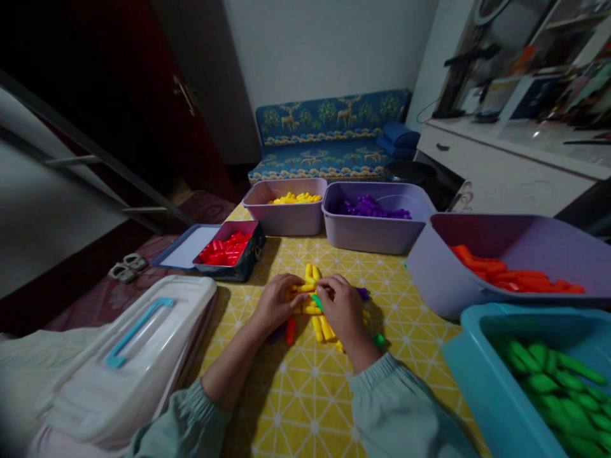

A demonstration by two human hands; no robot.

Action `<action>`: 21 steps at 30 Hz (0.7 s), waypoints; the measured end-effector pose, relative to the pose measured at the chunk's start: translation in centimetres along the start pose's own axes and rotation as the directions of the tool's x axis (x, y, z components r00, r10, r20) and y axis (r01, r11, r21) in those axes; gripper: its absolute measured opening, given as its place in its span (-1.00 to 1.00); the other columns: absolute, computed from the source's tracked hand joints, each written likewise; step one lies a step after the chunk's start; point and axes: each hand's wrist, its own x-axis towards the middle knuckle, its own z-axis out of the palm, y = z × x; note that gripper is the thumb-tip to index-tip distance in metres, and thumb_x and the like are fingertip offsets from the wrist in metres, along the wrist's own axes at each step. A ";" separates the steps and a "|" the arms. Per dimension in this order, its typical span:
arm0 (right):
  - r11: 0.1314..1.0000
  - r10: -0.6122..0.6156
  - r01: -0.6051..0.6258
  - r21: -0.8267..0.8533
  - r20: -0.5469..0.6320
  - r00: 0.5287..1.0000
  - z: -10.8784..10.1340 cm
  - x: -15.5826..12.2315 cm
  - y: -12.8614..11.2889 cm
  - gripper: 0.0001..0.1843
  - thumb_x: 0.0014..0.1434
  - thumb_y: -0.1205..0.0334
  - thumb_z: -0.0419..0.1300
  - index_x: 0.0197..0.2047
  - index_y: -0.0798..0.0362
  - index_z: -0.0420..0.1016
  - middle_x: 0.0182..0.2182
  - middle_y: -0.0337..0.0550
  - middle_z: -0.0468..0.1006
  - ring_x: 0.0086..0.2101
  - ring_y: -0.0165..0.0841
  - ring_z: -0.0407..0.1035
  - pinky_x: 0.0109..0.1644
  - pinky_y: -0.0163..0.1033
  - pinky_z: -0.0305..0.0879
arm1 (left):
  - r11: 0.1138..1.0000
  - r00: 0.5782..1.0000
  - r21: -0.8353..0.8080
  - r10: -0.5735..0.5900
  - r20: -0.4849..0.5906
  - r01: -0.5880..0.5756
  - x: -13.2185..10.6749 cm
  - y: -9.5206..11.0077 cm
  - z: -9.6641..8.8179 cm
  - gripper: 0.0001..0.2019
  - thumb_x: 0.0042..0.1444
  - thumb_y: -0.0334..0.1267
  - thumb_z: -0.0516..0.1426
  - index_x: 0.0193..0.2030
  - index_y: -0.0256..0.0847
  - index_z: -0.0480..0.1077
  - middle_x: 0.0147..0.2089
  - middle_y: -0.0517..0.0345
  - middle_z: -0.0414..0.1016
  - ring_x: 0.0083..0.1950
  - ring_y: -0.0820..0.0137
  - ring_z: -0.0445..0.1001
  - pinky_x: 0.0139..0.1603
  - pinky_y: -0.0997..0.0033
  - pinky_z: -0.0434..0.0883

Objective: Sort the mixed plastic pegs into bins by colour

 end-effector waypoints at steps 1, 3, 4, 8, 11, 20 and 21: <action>1.000 -0.003 0.003 0.000 0.002 1.000 0.0 0.0 0.0 -0.86 0.17 0.28 0.11 -0.30 0.05 0.51 -0.29 -0.09 0.54 -0.29 -0.31 0.44 -0.23 -0.23 0.38 | 1.000 1.000 -0.009 -0.013 -0.014 0.013 0.1 -0.1 0.1 -0.76 0.11 -0.08 0.20 -0.24 -0.22 0.51 -0.26 0.02 0.55 -0.18 0.28 0.47 -0.12 0.32 0.34; 1.000 -0.005 0.005 -0.002 0.004 1.000 0.0 0.0 0.1 -0.86 0.17 0.29 0.12 -0.30 0.06 0.51 -0.29 -0.09 0.54 -0.29 -0.31 0.44 -0.24 -0.24 0.38 | 0.999 0.998 -0.014 -0.053 -0.044 0.052 0.0 -0.1 0.2 -0.75 0.17 -0.08 0.15 -0.31 -0.22 0.52 -0.33 0.05 0.55 -0.25 0.32 0.46 -0.18 0.37 0.32; 1.000 -0.005 0.005 -0.003 0.005 1.000 0.0 0.0 0.1 -0.86 0.17 0.29 0.12 -0.30 0.06 0.51 -0.29 -0.09 0.54 -0.29 -0.31 0.44 -0.25 -0.24 0.38 | 0.997 0.995 -0.007 -0.075 -0.062 0.075 0.0 -0.1 0.2 -0.74 0.21 -0.10 0.11 -0.32 -0.22 0.52 -0.34 0.06 0.56 -0.27 0.34 0.46 -0.18 0.38 0.32; 1.000 -0.002 0.002 0.001 -0.001 1.000 0.1 0.0 0.1 -0.87 0.16 0.31 0.12 -0.31 0.06 0.52 -0.29 -0.09 0.55 -0.30 -0.31 0.44 -0.26 -0.25 0.38 | 0.981 0.981 0.075 -0.171 -0.095 0.178 0.0 0.2 -0.3 -0.79 0.22 -0.19 0.09 -0.18 -0.18 0.53 -0.39 0.14 0.59 -0.32 0.40 0.50 -0.08 0.38 0.32; 1.000 -0.013 0.013 -0.008 -0.001 1.000 0.1 0.0 0.1 -0.87 0.15 0.32 0.12 -0.32 0.06 0.51 -0.30 -0.09 0.55 -0.31 -0.31 0.44 -0.25 -0.24 0.39 | 0.948 0.965 0.181 -0.261 -0.036 0.263 0.9 0.9 -1.0 -0.78 0.09 -0.18 0.20 -0.12 -0.13 0.53 -0.33 0.15 0.62 -0.29 0.38 0.54 -0.11 0.40 0.34; 1.000 -0.015 0.015 -0.001 0.000 1.000 0.2 0.0 0.3 -0.85 0.17 0.33 0.11 -0.30 0.05 0.52 -0.28 -0.09 0.55 -0.28 -0.31 0.44 -0.21 -0.24 0.38 | 0.798 0.878 0.456 -0.473 0.069 0.394 3.4 3.6 -1.0 -0.80 0.00 -0.09 0.23 -0.30 -0.09 0.62 -0.23 -0.03 0.64 -0.12 0.16 0.57 -0.03 0.21 0.33; 1.000 -0.016 0.016 -0.007 -0.002 1.000 0.2 0.0 0.3 -0.86 0.17 0.33 0.12 -0.30 0.05 0.52 -0.29 -0.09 0.55 -0.28 -0.31 0.44 -0.21 -0.23 0.38 | 0.797 0.877 0.450 -0.477 0.060 0.403 3.3 3.5 -0.7 -0.83 0.01 -0.12 0.22 -0.32 -0.09 0.62 -0.25 -0.03 0.64 -0.14 0.17 0.57 -0.03 0.20 0.32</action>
